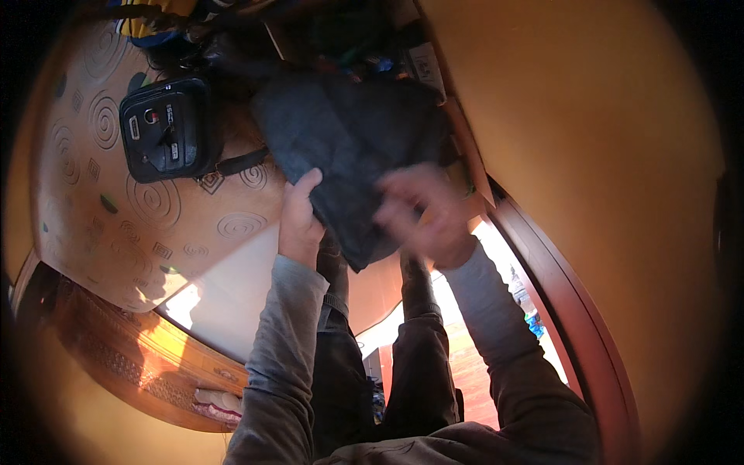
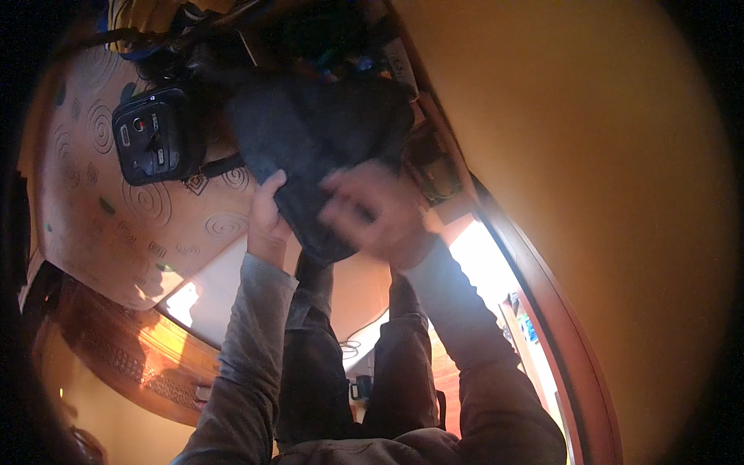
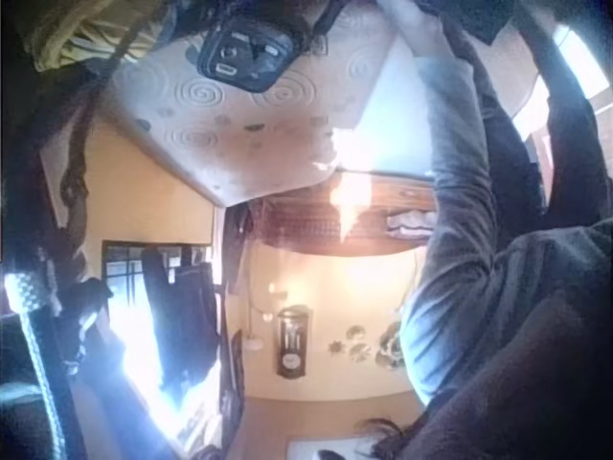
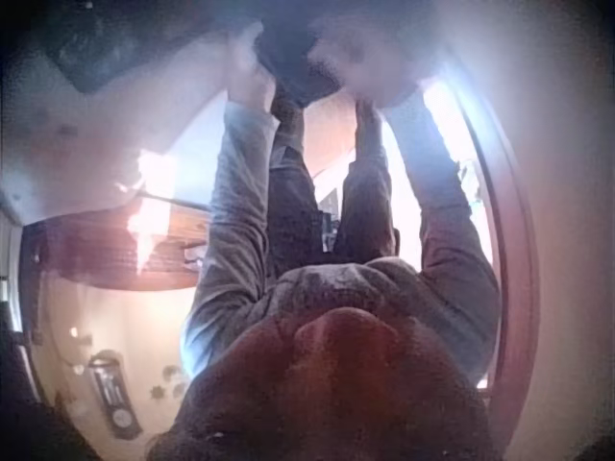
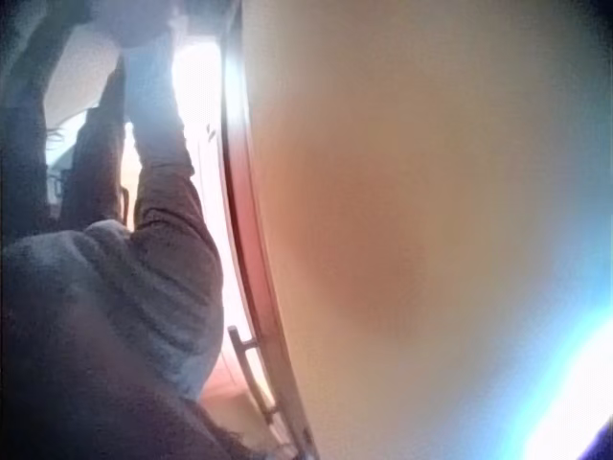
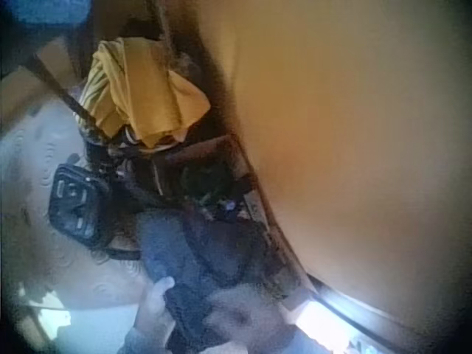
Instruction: The person retrieves a hand saw and a small stick from a cluttered room, then moves outside. After removing boots and socks, the person sits on the ground and uses the stick to scrape the saw blade, cleaning it.
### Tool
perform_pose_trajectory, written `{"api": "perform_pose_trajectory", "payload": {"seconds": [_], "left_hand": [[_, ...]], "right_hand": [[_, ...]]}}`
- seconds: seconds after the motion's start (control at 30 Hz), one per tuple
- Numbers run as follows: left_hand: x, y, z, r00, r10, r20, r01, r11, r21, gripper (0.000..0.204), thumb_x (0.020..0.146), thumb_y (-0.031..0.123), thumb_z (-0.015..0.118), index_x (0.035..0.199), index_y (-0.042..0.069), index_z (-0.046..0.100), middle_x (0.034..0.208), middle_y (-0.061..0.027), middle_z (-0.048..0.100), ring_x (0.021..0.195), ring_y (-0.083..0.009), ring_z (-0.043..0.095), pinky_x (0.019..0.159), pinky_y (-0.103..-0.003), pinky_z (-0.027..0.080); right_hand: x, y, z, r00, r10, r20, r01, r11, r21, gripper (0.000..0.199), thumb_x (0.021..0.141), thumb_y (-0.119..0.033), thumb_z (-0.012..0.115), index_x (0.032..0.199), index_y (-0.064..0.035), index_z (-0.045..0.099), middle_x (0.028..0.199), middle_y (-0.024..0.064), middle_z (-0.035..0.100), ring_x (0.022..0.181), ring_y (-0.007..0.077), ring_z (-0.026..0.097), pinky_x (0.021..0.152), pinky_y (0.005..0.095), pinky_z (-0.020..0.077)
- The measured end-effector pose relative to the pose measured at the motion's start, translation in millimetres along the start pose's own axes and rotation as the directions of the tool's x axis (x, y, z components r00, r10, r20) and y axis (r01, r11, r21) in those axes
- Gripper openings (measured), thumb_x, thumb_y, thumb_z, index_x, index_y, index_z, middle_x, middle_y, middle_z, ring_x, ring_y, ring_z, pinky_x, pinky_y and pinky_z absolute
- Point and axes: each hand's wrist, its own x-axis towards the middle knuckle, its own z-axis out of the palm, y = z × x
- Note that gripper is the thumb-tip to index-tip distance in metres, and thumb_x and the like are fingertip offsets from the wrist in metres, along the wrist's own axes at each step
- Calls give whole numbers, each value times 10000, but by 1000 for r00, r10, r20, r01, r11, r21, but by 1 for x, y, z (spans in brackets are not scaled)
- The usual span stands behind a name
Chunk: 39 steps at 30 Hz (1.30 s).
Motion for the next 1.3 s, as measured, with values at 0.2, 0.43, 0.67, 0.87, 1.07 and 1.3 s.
{"api": "perform_pose_trajectory", "payload": {"seconds": [0.2,0.43,0.67,0.87,1.07,1.3], "left_hand": [[-5,-15,-52,985,-165,55,170,981,-98,551,814,124,610,1317,-37,453,1267,-176,565,1141,-322,564,1033,-420,430],[-15,-22,-73,985,116,-124,-67,937,342,516,835,125,614,1309,-22,474,1230,-166,571,1061,-259,576,955,-369,459],[-145,12,2,957,257,-138,-194,914,357,211,927,100,502,1048,-50,586,953,-81,610,805,-131,576,717,-242,481],[-174,16,7,844,350,-407,-233,922,311,179,953,111,492,945,-30,603,848,-32,601,725,-81,545,654,-235,452],[-200,-32,1,859,359,-365,-125,838,531,173,932,105,519,934,-58,580,811,-16,563,734,-104,518,666,-241,435],[-238,-47,13,854,431,-292,-151,741,654,80,913,49,508,890,-15,549,760,23,480,676,-45,434,586,-206,367]], "right_hand": [[35,68,-18,890,297,-345,-221,945,243,350,875,-237,634,1148,-18,632,1040,129,670,987,263,634,924,368,468],[3,-3,2,899,372,-230,-349,927,135,257,805,-157,704,1015,-11,686,963,114,682,913,209,639,852,330,483],[-52,-70,59,982,-97,163,77,989,126,207,715,-27,758,904,1,678,844,126,622,726,241,628,657,312,507],[-80,-84,73,917,269,295,-366,861,354,180,888,-134,600,1018,-9,594,951,148,592,860,288,615,720,351,506],[-101,-24,83,769,331,546,-427,903,54,231,873,-131,605,1061,-2,576,1060,190,606,964,323,612,836,374,474],[-94,-16,127,898,439,33,-361,691,626,402,913,-169,566,1260,8,467,1219,182,550,1099,302,556,933,373,444]]}}
